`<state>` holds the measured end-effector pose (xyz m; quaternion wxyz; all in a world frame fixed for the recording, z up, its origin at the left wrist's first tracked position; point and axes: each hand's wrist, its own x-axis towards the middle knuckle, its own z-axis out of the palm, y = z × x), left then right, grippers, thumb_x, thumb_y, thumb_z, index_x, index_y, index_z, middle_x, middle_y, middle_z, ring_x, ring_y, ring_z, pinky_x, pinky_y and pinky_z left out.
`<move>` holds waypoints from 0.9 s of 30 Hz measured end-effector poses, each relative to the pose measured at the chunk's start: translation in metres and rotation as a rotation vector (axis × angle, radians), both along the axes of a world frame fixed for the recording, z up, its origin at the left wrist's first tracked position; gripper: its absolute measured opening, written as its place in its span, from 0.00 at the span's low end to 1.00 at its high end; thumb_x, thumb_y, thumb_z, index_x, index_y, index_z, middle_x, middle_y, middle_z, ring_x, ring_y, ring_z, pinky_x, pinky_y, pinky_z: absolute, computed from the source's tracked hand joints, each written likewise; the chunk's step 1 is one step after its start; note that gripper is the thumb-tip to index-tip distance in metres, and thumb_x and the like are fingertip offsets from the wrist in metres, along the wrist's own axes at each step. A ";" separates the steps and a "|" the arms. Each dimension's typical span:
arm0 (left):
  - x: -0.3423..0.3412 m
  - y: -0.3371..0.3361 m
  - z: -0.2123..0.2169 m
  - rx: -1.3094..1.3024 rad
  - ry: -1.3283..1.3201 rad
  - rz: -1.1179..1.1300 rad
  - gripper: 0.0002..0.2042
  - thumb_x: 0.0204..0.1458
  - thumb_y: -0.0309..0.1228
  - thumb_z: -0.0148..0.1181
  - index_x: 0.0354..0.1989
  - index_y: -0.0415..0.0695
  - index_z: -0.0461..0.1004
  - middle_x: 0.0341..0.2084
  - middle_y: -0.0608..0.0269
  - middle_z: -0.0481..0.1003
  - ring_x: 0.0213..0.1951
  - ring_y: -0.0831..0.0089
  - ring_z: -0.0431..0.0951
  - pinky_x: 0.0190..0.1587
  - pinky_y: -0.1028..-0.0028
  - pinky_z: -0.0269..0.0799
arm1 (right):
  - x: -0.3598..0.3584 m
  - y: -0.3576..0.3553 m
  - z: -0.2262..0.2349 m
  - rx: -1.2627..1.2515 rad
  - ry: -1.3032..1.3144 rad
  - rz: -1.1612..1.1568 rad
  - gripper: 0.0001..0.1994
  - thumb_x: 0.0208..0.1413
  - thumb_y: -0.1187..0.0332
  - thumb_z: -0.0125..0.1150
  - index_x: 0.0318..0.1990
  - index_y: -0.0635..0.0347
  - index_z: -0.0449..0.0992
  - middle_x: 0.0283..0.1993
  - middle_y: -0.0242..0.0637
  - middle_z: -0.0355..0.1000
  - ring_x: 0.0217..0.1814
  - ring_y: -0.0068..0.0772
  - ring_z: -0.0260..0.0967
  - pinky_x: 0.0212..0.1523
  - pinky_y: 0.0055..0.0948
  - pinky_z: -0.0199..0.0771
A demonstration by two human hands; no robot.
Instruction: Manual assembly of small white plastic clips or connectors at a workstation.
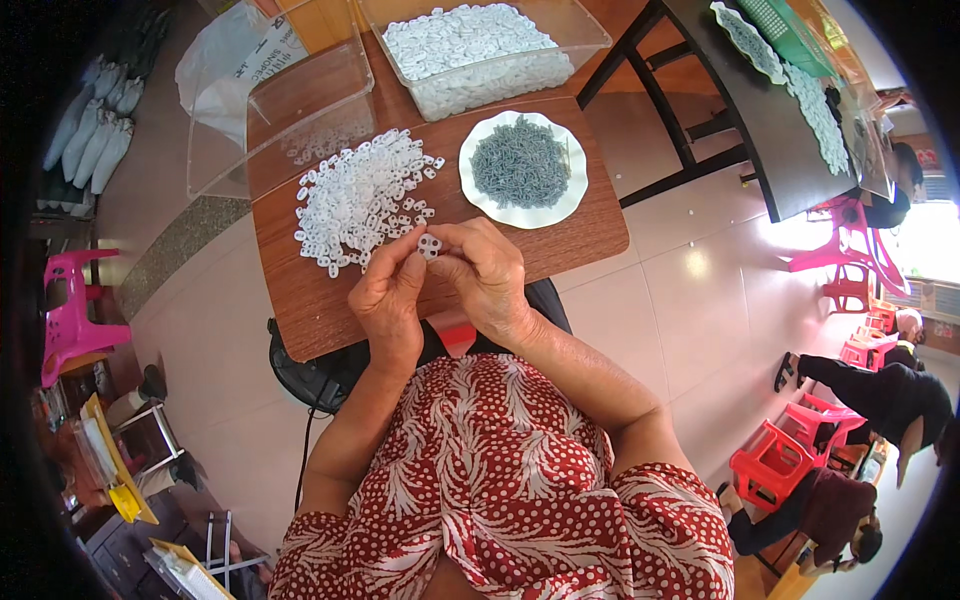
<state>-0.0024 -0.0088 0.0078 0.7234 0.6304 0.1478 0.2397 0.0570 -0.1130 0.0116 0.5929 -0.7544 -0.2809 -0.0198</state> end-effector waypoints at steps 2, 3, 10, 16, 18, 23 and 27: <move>0.000 -0.001 0.000 0.054 -0.037 0.023 0.11 0.53 0.22 0.55 0.44 0.37 0.74 0.32 0.69 0.71 0.35 0.83 0.68 0.39 0.84 0.65 | 0.000 0.001 0.002 0.003 -0.072 0.002 0.17 0.38 0.83 0.63 0.40 0.63 0.73 0.31 0.37 0.70 0.30 0.31 0.67 0.30 0.24 0.69; -0.001 -0.002 0.001 0.053 -0.035 0.024 0.11 0.53 0.22 0.55 0.44 0.37 0.74 0.32 0.69 0.71 0.35 0.83 0.68 0.39 0.84 0.65 | 0.001 0.001 0.002 0.007 -0.145 0.003 0.17 0.37 0.83 0.63 0.40 0.64 0.73 0.31 0.37 0.70 0.29 0.32 0.67 0.29 0.25 0.68; -0.006 -0.003 0.000 0.041 -0.028 0.043 0.10 0.54 0.24 0.55 0.43 0.36 0.74 0.34 0.66 0.72 0.37 0.81 0.69 0.43 0.82 0.65 | 0.002 0.002 -0.003 0.042 -0.241 0.017 0.15 0.38 0.81 0.63 0.38 0.64 0.73 0.28 0.38 0.70 0.29 0.34 0.66 0.27 0.27 0.67; -0.010 0.003 0.002 0.009 -0.013 0.012 0.10 0.54 0.25 0.54 0.44 0.36 0.73 0.38 0.64 0.74 0.40 0.80 0.70 0.46 0.80 0.65 | 0.000 0.005 0.002 0.018 -0.155 0.024 0.15 0.38 0.80 0.63 0.38 0.64 0.74 0.29 0.37 0.70 0.29 0.34 0.66 0.28 0.27 0.67; -0.013 0.005 0.005 0.029 -0.010 0.010 0.10 0.54 0.24 0.54 0.44 0.36 0.73 0.39 0.64 0.74 0.40 0.79 0.70 0.46 0.80 0.65 | 0.000 0.005 0.002 -0.005 -0.162 0.059 0.16 0.39 0.82 0.64 0.40 0.66 0.73 0.29 0.35 0.68 0.29 0.26 0.66 0.28 0.21 0.65; -0.014 0.010 0.007 0.046 -0.049 -0.011 0.12 0.53 0.24 0.56 0.46 0.36 0.73 0.38 0.63 0.74 0.40 0.79 0.70 0.46 0.80 0.66 | -0.006 0.006 0.005 0.040 -0.066 0.070 0.17 0.40 0.83 0.63 0.42 0.66 0.73 0.31 0.34 0.68 0.30 0.23 0.65 0.28 0.19 0.65; -0.013 0.011 0.011 0.025 -0.030 0.005 0.12 0.52 0.24 0.56 0.45 0.37 0.73 0.37 0.63 0.74 0.39 0.79 0.70 0.44 0.80 0.66 | -0.005 0.006 0.004 0.073 -0.023 0.073 0.15 0.38 0.80 0.64 0.38 0.64 0.74 0.30 0.37 0.71 0.30 0.32 0.68 0.30 0.25 0.68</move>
